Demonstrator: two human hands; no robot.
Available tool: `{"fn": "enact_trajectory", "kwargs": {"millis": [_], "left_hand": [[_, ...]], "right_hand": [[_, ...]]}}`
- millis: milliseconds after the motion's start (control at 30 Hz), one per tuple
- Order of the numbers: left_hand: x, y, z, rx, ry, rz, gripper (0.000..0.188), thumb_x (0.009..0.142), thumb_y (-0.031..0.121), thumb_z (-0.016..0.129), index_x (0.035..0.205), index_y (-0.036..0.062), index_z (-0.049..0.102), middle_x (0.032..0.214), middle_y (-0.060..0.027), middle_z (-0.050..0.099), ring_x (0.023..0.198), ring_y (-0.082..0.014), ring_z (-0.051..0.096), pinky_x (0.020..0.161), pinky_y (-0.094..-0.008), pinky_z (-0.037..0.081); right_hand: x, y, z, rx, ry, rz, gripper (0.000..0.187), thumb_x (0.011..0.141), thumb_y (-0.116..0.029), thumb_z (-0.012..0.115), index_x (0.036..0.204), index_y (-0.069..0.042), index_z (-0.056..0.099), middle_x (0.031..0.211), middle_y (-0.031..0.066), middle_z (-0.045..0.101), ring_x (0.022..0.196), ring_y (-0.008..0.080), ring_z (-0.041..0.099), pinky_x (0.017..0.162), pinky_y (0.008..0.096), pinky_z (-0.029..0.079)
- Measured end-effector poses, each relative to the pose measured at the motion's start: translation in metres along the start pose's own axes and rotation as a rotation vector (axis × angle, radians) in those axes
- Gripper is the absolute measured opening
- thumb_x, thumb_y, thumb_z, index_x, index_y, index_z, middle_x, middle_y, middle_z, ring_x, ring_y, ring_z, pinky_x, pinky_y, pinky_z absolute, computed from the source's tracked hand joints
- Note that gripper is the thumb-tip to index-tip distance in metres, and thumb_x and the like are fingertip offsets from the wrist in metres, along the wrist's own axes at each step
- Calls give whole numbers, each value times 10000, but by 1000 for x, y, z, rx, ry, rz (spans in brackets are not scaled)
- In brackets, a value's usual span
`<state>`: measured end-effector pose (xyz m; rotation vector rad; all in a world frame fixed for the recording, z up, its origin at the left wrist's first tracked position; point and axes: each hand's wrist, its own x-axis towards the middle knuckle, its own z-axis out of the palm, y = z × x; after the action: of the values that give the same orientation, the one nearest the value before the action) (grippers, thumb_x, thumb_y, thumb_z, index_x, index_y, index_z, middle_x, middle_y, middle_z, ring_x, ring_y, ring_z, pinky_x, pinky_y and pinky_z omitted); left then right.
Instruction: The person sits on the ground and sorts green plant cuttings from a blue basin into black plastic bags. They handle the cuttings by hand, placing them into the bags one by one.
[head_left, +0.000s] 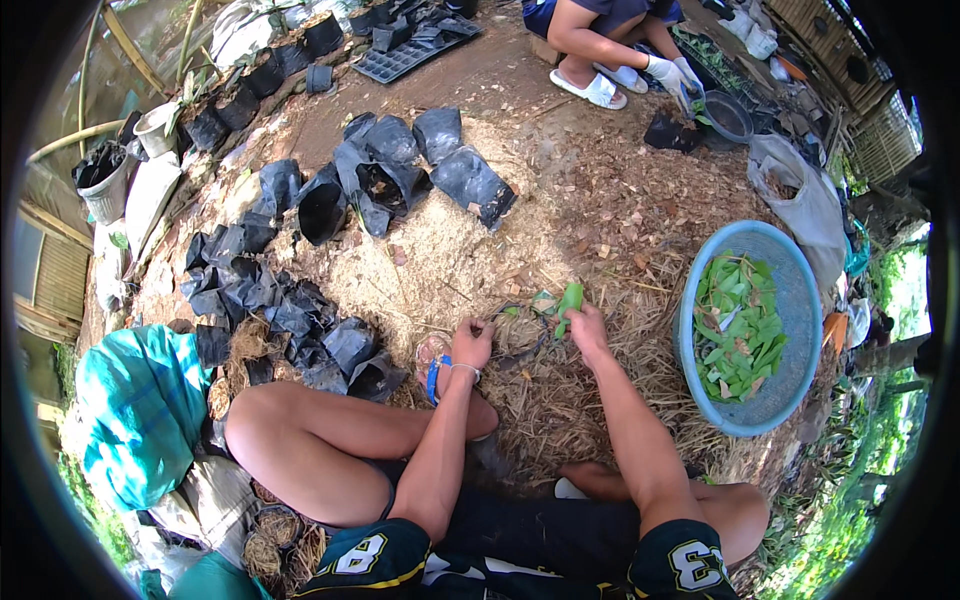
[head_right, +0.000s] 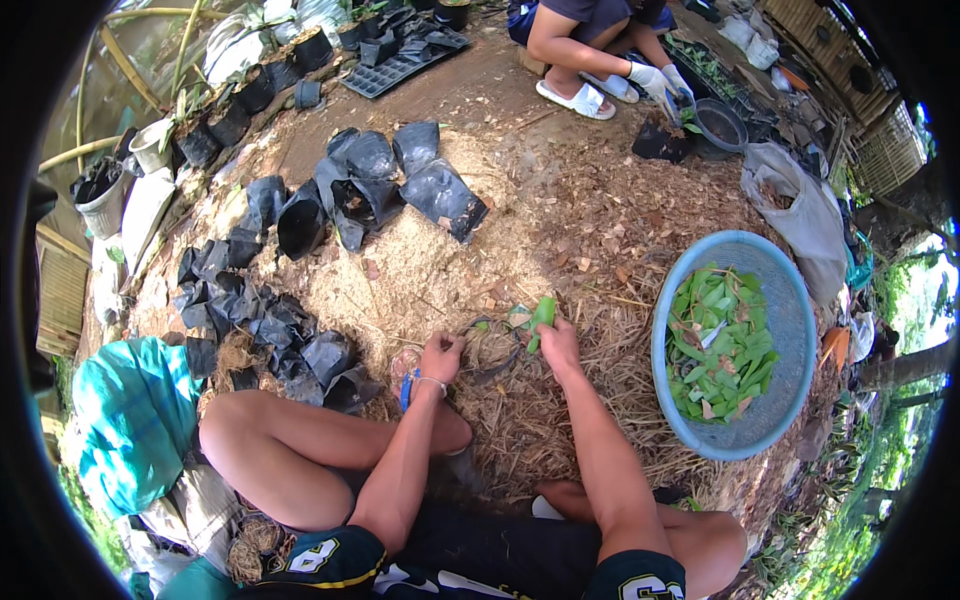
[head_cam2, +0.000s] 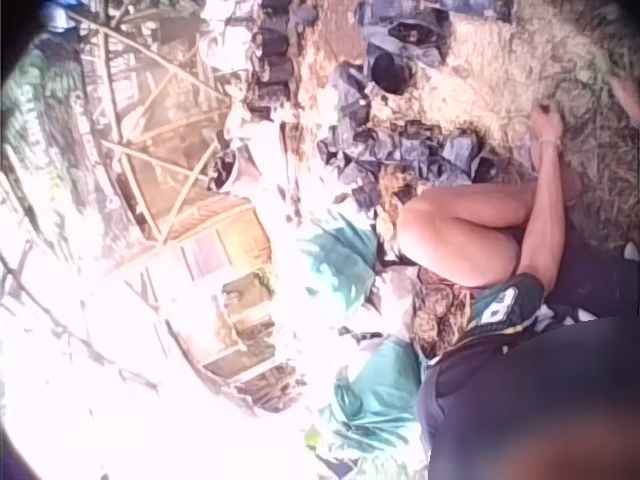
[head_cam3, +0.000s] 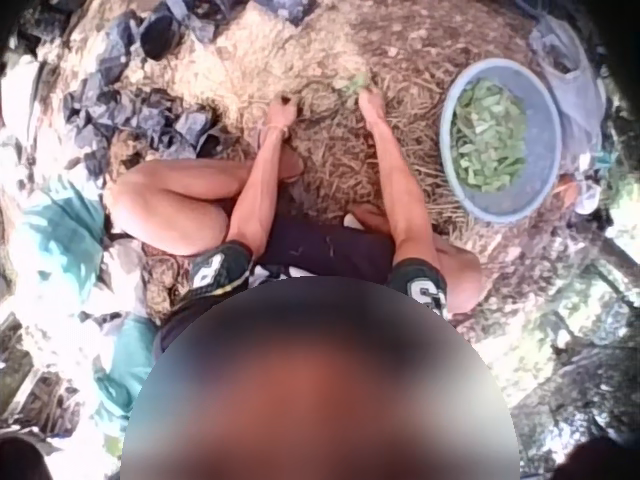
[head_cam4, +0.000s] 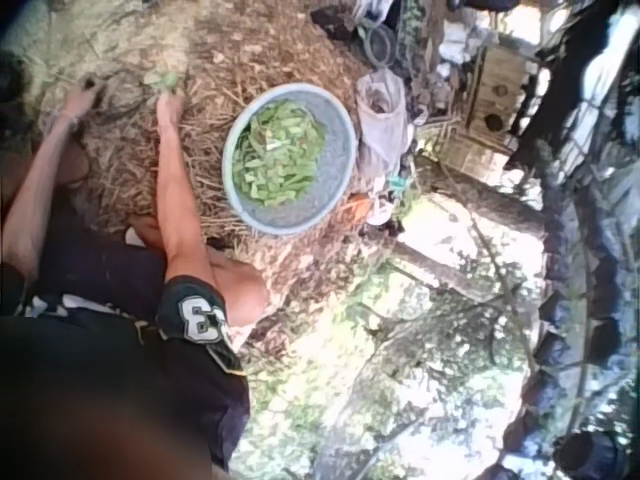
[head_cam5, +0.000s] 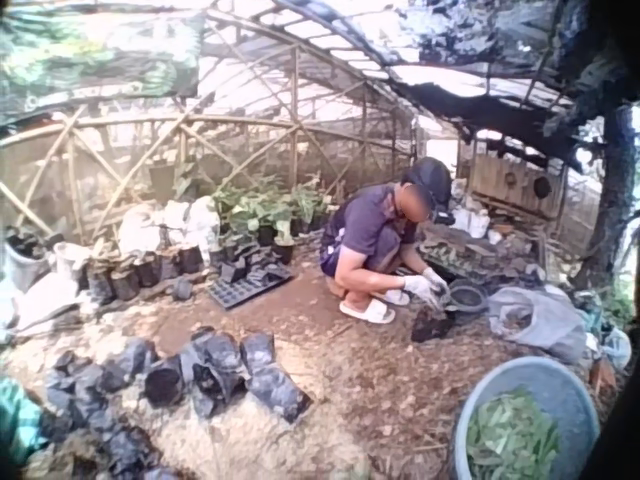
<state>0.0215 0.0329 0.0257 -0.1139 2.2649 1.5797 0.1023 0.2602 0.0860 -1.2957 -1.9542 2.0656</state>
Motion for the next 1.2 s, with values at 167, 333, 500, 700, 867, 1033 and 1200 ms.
{"fn": "enact_trajectory", "kwargs": {"millis": [167,333,500,700,867,1033,1200], "left_hand": [[-1,2,-2,84,3,-16,273,881,244,766,957,-5,685,874,-152,742,817,-236,703,795,-361,554],[-2,3,-2,72,25,51,265,883,236,750,962,-12,699,868,-169,754,811,-265,723,790,-382,562],[0,4,-4,92,-5,35,244,908,233,746,989,5,713,887,-124,767,822,-186,722,777,-332,569],[-4,13,-8,73,4,35,227,905,226,750,979,13,719,871,-121,764,804,-183,719,767,-330,570],[-1,18,-9,31,100,52,234,910,235,755,983,16,723,836,-112,748,757,-174,702,723,-331,562],[14,0,-8,35,73,100,250,907,191,751,1045,-12,702,796,-103,717,649,-185,645,647,-360,530],[0,43,-20,66,228,293,216,849,0,650,1065,-10,637,1010,-144,685,849,-233,633,760,-363,506]], "right_hand": [[5,-26,3,14,89,-140,230,915,-85,631,1117,10,686,943,78,715,732,146,650,658,309,521],[-7,-55,23,-24,-50,-357,147,902,-15,698,1042,23,671,921,86,731,765,147,681,680,301,535],[-30,-73,50,-217,-136,-563,232,849,-83,779,1040,24,701,939,69,771,817,147,706,746,318,555],[-36,-80,60,-400,-242,-427,269,830,-101,810,1076,-23,733,948,72,780,815,151,718,756,322,557],[-31,-81,63,-138,-283,-326,267,839,-56,808,1088,-11,723,991,75,777,856,146,722,786,319,569],[-33,-81,61,-167,-280,-226,280,867,-50,784,1124,20,698,1014,90,770,871,149,723,800,302,572],[-33,-87,61,-170,-277,-252,228,887,-47,751,1102,11,706,983,82,766,833,152,713,773,311,563]]}}
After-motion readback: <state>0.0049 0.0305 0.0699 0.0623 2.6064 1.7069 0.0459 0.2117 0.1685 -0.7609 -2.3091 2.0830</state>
